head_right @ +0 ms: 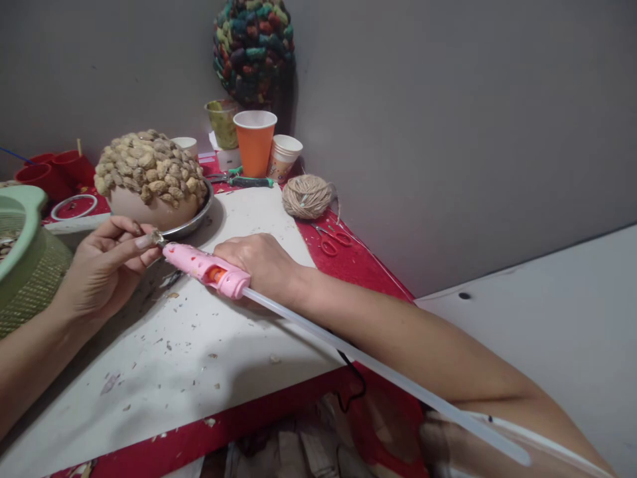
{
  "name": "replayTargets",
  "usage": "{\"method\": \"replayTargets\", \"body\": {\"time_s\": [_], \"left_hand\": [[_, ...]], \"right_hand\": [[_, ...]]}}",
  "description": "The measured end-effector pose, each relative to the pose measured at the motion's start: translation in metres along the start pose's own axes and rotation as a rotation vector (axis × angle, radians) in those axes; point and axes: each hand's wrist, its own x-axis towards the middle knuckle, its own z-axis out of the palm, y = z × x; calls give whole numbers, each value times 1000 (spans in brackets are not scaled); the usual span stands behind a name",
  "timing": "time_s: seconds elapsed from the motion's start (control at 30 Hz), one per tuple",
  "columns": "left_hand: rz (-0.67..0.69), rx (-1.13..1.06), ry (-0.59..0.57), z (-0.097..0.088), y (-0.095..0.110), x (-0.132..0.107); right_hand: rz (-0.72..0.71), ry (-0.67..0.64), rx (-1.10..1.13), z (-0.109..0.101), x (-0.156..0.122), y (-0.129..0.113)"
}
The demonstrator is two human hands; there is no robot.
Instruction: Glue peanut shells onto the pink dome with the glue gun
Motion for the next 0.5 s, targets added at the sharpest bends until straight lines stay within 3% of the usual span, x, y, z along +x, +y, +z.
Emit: {"method": "replayTargets", "body": {"time_s": [0.3, 0.4, 0.5], "left_hand": [[1, -35, 20, 1, 3, 0], [21, -45, 34, -2, 4, -1], [99, -41, 53, -3, 11, -3]], "right_hand": [[20, 9, -74, -3, -1, 3], [-1, 153, -92, -8, 3, -1], [70, 347, 43, -16, 10, -9]]}}
